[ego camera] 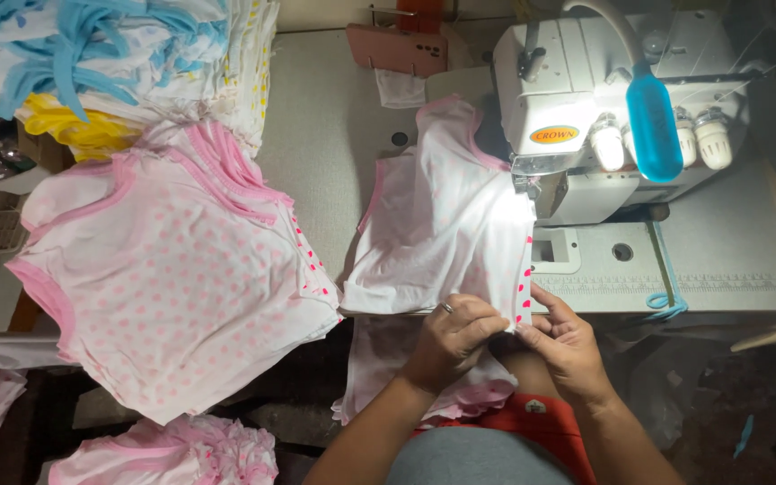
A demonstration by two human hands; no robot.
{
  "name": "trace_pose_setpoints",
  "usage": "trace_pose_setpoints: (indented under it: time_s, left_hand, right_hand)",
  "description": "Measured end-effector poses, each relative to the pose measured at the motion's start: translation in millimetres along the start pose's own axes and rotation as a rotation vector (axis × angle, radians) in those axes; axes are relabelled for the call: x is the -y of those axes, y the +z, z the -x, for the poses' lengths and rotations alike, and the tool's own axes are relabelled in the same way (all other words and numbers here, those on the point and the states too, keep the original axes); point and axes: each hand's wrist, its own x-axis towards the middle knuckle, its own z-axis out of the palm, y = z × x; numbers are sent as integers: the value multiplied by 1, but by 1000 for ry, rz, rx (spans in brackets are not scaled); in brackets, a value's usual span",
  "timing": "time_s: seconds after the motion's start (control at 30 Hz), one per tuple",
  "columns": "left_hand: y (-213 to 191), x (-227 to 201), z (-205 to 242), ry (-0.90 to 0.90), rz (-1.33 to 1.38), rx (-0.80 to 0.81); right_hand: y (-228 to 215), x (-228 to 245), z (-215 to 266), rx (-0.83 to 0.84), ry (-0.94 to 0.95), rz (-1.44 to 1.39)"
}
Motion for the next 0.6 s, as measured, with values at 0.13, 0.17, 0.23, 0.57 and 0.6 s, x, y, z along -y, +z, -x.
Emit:
trace_pose_setpoints:
  time_s: [0.13, 0.17, 0.23, 0.57, 0.6]
  left_hand:
    - [-9, -17, -11, -45, 2, -38]
    - [-12, -23, -14, -39, -40, -41]
    - [-3, -25, -17, -16, -108, -63]
    - [-10, -5, -28, 84, -11, 85]
    - [-9, 4, -38, 83, -15, 86]
  right_hand:
    - [-5, 7, 7, -57, -290, 622]
    - [-10, 4, 9, -56, -517, 941]
    - [-18, 0, 13, 26, -556, 871]
    - [-46, -40, -2, 109, -421, 204]
    - [-45, -42, -8, 112, -421, 201]
